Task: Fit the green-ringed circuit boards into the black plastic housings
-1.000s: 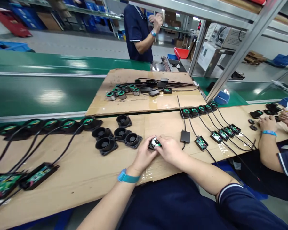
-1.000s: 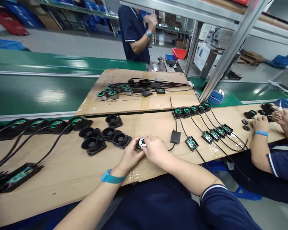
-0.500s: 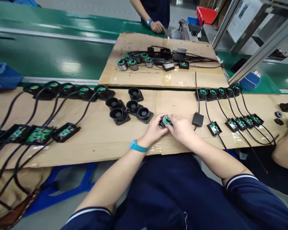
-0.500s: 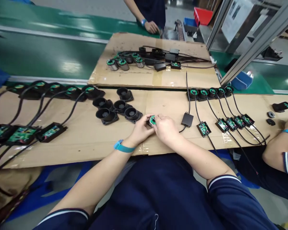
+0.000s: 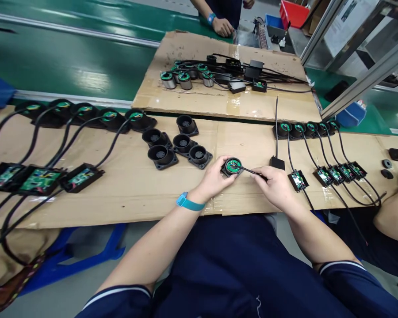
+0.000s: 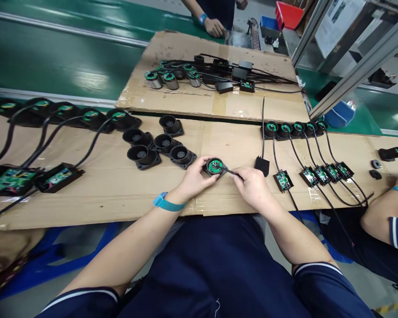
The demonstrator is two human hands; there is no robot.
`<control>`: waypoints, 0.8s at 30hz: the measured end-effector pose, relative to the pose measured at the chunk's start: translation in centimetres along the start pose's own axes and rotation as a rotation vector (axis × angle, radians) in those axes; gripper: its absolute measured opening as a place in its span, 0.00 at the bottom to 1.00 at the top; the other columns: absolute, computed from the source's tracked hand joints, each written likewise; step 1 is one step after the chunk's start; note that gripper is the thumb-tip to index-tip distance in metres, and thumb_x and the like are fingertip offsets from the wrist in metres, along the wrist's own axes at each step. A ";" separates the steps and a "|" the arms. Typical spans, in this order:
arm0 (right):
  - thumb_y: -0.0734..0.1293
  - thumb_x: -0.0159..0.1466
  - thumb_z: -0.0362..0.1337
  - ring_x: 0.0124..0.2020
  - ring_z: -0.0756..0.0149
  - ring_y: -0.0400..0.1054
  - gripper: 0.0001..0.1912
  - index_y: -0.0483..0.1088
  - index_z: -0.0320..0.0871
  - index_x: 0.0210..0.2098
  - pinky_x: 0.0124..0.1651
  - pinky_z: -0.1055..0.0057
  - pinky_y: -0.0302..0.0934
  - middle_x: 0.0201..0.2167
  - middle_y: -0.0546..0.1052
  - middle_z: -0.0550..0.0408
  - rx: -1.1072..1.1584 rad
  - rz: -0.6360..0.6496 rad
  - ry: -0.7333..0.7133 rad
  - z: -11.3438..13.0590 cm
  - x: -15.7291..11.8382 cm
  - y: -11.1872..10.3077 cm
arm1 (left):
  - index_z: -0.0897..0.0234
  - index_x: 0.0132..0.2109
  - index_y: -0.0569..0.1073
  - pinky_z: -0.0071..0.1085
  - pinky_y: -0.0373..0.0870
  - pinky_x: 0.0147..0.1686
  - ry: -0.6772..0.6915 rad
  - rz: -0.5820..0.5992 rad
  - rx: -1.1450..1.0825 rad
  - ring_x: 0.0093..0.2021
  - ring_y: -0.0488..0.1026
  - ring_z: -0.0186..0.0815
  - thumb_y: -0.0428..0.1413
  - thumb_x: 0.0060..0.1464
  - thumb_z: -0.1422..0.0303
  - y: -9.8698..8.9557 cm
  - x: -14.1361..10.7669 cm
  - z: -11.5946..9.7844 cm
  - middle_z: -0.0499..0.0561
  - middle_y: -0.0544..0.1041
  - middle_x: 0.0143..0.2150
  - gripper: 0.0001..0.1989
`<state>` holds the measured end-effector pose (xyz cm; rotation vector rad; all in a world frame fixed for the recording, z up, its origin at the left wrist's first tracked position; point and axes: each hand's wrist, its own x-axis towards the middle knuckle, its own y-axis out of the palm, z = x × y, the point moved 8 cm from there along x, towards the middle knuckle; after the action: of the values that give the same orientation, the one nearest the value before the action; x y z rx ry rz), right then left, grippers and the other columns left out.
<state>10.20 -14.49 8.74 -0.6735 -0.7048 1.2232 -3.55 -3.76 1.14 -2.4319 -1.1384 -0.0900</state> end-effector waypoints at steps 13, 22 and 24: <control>0.67 0.66 0.32 0.35 0.63 0.74 0.07 0.74 0.41 0.43 0.41 0.69 0.64 0.35 0.80 0.51 -0.055 0.114 0.035 2.2 1.3 1.2 | 0.62 0.57 0.67 0.45 0.72 0.58 0.135 -0.046 0.110 0.56 0.74 0.45 0.62 0.54 0.69 -0.3 -0.4 -1.0 0.58 0.75 0.54 0.24; 0.65 0.64 0.30 0.29 0.68 0.71 0.04 0.73 0.41 0.38 0.36 0.72 0.62 0.28 0.77 0.56 0.196 0.135 0.168 -0.2 1.6 4.6 | 0.62 0.60 0.65 0.51 0.67 0.64 0.262 -0.001 0.183 0.64 0.68 0.48 0.60 0.54 0.72 -0.1 -0.8 -2.2 0.61 0.71 0.60 0.27; 0.65 0.64 0.32 0.30 0.68 0.71 0.05 0.73 0.41 0.38 0.37 0.72 0.63 0.29 0.78 0.55 0.315 0.081 0.190 -1.0 1.1 4.8 | 0.62 0.60 0.65 0.49 0.70 0.61 0.248 0.068 0.224 0.60 0.71 0.47 0.60 0.54 0.71 -0.1 -0.5 -2.7 0.61 0.73 0.58 0.26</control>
<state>8.36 -12.52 4.56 -0.5496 -0.3200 1.2909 -3.65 -5.19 3.45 -2.1881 -0.9034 -0.2238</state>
